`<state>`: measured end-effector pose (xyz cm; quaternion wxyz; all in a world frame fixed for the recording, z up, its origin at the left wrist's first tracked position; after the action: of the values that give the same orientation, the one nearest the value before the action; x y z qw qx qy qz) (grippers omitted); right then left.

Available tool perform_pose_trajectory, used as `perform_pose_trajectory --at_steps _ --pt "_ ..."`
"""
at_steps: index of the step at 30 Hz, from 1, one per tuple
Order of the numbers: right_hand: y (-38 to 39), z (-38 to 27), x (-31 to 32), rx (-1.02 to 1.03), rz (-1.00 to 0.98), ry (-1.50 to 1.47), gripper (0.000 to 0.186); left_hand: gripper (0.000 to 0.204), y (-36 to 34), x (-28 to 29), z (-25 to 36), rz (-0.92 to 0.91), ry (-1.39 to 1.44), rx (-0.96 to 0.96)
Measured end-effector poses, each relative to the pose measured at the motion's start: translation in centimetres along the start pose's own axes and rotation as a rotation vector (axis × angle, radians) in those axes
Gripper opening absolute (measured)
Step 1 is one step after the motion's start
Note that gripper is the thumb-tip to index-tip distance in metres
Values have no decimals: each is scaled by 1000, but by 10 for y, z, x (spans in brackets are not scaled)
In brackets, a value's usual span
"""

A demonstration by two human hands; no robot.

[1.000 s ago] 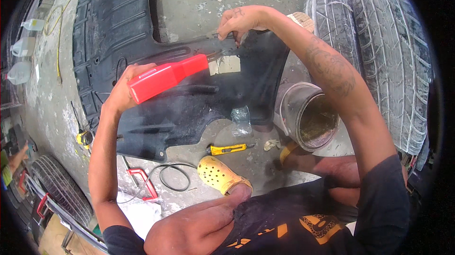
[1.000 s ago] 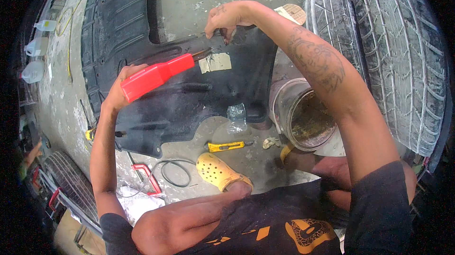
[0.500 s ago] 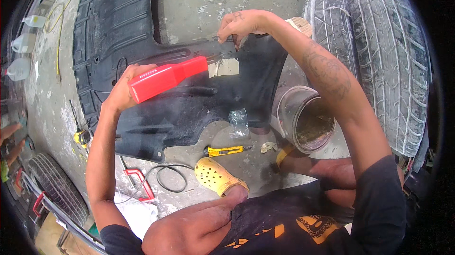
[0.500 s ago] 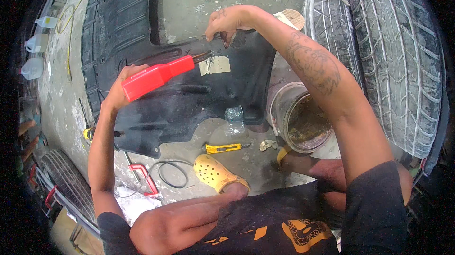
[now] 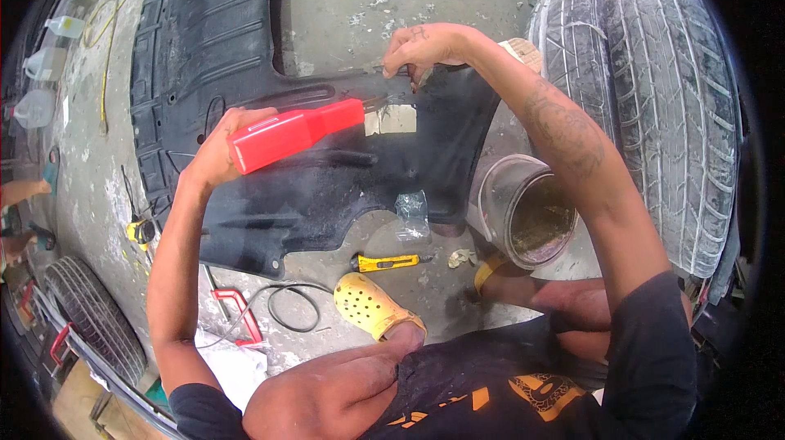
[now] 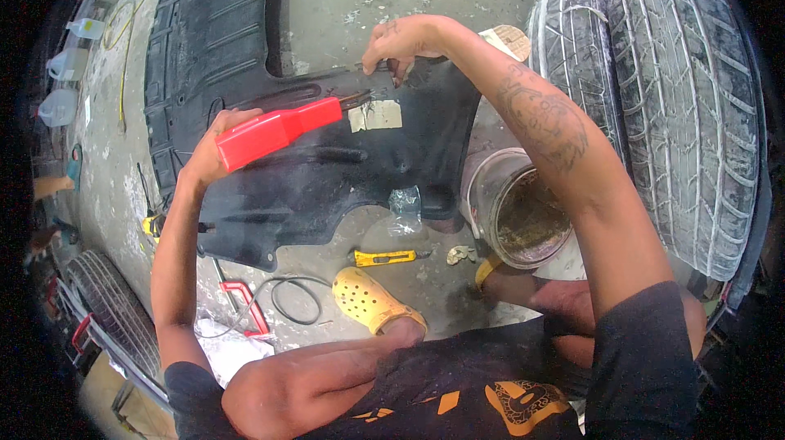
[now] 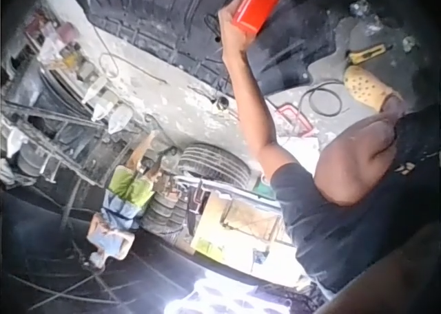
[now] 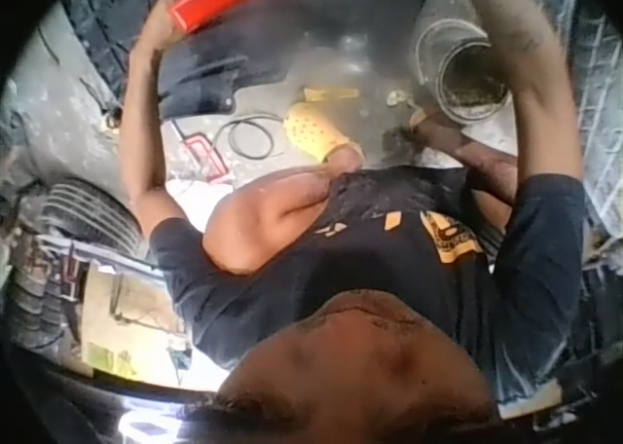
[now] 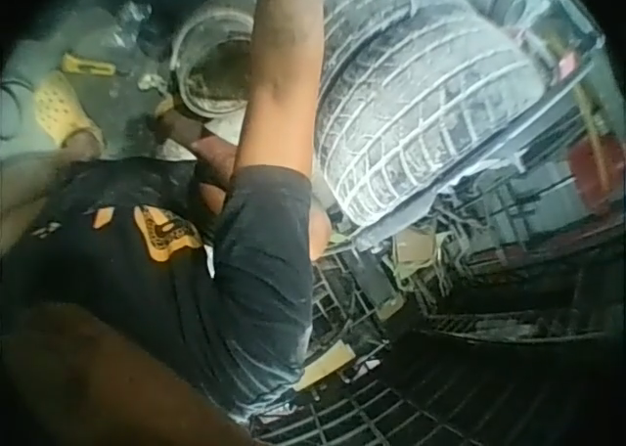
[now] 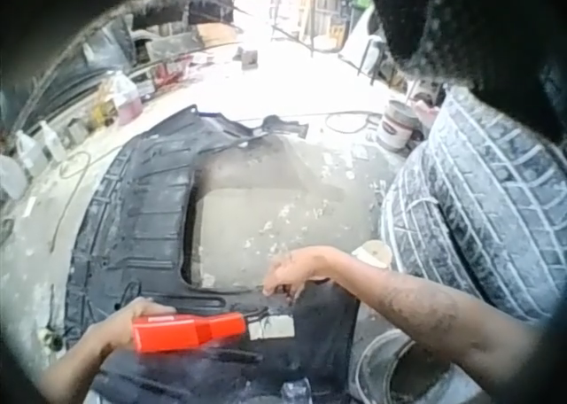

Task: Repairing a crack in an automotive plastic splash guard using a heat stapler tool.

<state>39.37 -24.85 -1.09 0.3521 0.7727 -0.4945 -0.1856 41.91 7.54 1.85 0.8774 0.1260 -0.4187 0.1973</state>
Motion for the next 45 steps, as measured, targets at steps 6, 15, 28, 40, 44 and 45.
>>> perform_pose_trajectory --at_steps 6,15,28,40,44,45 --pt "4 -2 -2 13 -8 -19 44 45 -5 2 8 -61 5 67" --pt "0 0 0 40 -4 -23 46 48 -3 -2 1 -38 -23 -19" --pt "7 -9 -7 31 -19 7 47 46 3 -5 -8 -20 -65 -2" --pt "3 -1 -2 24 -11 -7 45 28 -24 9 39 -119 67 58" --pt "3 -5 -4 30 -5 8 46 28 -14 7 28 30 13 -25" --pt "4 -5 -3 29 0 10 47 28 -16 8 31 30 14 -27"
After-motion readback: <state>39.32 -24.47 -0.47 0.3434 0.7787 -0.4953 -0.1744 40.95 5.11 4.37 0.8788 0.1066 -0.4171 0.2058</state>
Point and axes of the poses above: each hand's wrist, its own y-axis away from the middle knuckle, its own x-axis out of the back of the hand, z = x × y, the point moved 5 cm from there along -y, towards the middle knuckle, and after that the axes turned 4 degrees about -y, right-handed, at the moved point
